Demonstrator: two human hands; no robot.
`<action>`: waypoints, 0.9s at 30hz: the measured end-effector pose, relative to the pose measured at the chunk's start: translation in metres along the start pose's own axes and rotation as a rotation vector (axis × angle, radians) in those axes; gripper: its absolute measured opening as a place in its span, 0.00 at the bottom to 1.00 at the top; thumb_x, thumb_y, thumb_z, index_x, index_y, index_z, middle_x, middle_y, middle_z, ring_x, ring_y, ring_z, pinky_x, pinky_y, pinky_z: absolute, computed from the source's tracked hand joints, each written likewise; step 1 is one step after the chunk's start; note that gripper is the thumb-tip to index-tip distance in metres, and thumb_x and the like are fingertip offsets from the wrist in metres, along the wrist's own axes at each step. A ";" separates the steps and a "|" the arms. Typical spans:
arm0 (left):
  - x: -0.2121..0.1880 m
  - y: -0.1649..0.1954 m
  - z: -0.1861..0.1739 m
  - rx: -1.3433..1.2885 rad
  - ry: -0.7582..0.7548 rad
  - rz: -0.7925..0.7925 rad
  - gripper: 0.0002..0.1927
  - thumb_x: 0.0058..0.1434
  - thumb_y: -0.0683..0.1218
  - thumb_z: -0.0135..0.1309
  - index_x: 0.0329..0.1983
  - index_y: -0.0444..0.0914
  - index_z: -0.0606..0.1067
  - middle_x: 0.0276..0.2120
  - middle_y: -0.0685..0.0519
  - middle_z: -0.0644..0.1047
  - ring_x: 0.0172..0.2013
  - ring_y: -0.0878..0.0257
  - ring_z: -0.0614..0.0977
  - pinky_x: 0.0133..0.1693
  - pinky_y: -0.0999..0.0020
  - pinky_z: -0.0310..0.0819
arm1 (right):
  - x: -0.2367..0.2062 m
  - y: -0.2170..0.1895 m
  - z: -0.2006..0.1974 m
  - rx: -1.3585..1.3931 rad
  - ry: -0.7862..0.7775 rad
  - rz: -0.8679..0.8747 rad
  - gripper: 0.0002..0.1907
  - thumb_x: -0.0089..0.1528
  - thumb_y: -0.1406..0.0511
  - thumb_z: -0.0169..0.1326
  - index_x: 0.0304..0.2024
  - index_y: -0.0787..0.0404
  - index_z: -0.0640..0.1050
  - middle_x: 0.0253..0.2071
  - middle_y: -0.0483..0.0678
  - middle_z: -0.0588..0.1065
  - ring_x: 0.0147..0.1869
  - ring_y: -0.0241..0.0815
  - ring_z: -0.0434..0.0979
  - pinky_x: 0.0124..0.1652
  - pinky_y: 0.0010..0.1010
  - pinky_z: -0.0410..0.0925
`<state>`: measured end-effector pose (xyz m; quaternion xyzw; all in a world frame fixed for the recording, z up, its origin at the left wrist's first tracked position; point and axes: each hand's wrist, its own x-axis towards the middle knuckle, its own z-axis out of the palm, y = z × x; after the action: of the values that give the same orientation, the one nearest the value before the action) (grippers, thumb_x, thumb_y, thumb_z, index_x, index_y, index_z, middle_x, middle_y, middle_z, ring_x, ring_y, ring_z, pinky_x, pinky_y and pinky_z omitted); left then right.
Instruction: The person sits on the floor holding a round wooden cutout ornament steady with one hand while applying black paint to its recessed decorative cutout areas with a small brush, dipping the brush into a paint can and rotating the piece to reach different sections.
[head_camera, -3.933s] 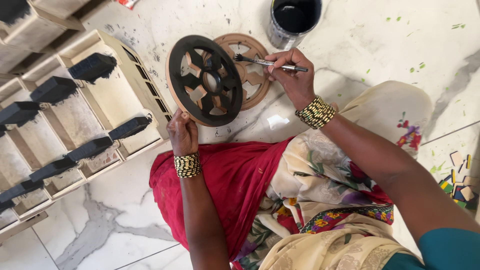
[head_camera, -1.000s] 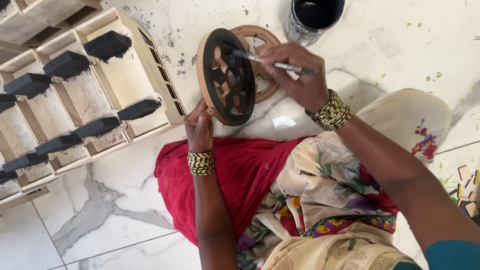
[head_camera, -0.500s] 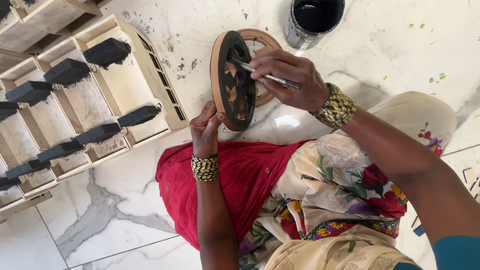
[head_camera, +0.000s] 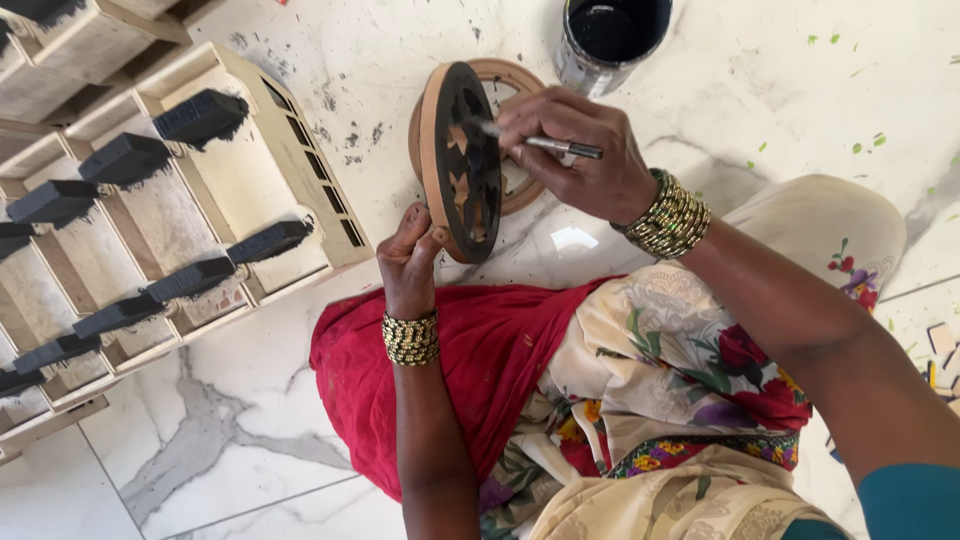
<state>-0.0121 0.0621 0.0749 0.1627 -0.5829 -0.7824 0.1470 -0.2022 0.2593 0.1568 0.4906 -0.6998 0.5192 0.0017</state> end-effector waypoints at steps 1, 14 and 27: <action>-0.003 0.002 0.001 -0.004 -0.008 -0.005 0.17 0.63 0.34 0.53 0.55 0.25 0.76 0.50 0.51 0.76 0.51 0.65 0.74 0.56 0.70 0.69 | 0.000 -0.001 0.000 -0.038 0.009 -0.015 0.10 0.65 0.75 0.61 0.46 0.59 0.78 0.53 0.47 0.78 0.56 0.44 0.84 0.51 0.30 0.81; 0.000 -0.006 -0.003 0.000 -0.001 0.015 0.18 0.65 0.35 0.55 0.57 0.23 0.77 0.53 0.48 0.75 0.55 0.62 0.73 0.61 0.68 0.67 | -0.007 -0.010 0.004 -0.227 -0.209 -0.128 0.07 0.64 0.73 0.60 0.44 0.63 0.76 0.55 0.51 0.75 0.46 0.41 0.82 0.40 0.29 0.78; -0.002 -0.006 -0.009 -0.026 0.012 -0.003 0.19 0.65 0.36 0.54 0.59 0.24 0.76 0.51 0.49 0.75 0.52 0.64 0.73 0.57 0.69 0.68 | -0.013 -0.011 -0.002 -0.357 -0.266 -0.177 0.09 0.60 0.73 0.59 0.43 0.64 0.76 0.53 0.50 0.75 0.49 0.44 0.83 0.42 0.31 0.78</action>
<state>-0.0068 0.0571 0.0669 0.1667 -0.5717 -0.7890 0.1514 -0.1887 0.2702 0.1596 0.6061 -0.7287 0.3159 0.0415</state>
